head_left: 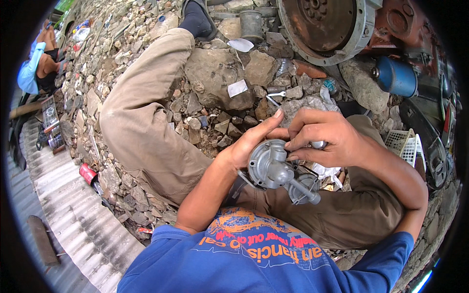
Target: The person sits on the ground and uses a screwdriver to adjust and tighten screws on a small metallic mechanical component. They repeatedly rotate the part to access different screws and manipulate the internal mechanism with their fingers.
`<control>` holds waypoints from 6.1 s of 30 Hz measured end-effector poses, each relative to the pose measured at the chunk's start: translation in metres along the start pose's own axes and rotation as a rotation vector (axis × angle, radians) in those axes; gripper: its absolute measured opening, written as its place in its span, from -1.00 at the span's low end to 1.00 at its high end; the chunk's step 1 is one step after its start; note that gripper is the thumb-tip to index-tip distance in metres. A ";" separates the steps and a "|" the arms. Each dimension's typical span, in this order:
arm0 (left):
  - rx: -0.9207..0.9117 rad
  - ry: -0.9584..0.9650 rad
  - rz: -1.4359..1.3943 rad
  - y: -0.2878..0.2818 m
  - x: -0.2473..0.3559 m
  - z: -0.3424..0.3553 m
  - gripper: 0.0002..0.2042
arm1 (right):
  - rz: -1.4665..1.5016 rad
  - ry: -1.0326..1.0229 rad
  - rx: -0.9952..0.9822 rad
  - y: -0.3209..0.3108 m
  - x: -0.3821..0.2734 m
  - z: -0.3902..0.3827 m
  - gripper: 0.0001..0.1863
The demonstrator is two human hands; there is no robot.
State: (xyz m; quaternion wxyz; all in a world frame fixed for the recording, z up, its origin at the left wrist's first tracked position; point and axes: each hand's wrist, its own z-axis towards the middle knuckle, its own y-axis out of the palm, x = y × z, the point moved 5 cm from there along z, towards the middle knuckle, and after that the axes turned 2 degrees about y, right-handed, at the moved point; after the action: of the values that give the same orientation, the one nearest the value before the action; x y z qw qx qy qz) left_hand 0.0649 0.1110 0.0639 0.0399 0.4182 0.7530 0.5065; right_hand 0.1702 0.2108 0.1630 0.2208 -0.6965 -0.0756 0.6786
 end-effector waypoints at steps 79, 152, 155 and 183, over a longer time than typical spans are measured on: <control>0.137 0.042 -0.026 -0.004 0.003 0.000 -0.22 | -0.036 -0.023 0.073 -0.001 0.003 -0.002 -0.76; 0.217 0.615 -0.273 -0.110 -0.039 -0.112 -0.04 | -0.648 0.276 -0.024 0.206 0.218 0.171 -0.88; 0.211 0.630 -0.306 -0.112 -0.038 -0.114 -0.05 | -0.624 0.362 -0.011 0.218 0.225 0.180 -0.87; 0.177 0.710 -0.439 -0.116 -0.040 -0.125 -0.08 | -0.852 0.798 -0.028 0.262 0.226 0.222 -0.76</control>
State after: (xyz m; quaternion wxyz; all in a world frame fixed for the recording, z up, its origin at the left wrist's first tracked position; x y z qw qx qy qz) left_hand -0.0375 -0.0227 0.0175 -0.1507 0.0494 0.8317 0.5320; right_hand -0.0829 0.1144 -0.1467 0.4763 -0.8093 -0.2690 0.2142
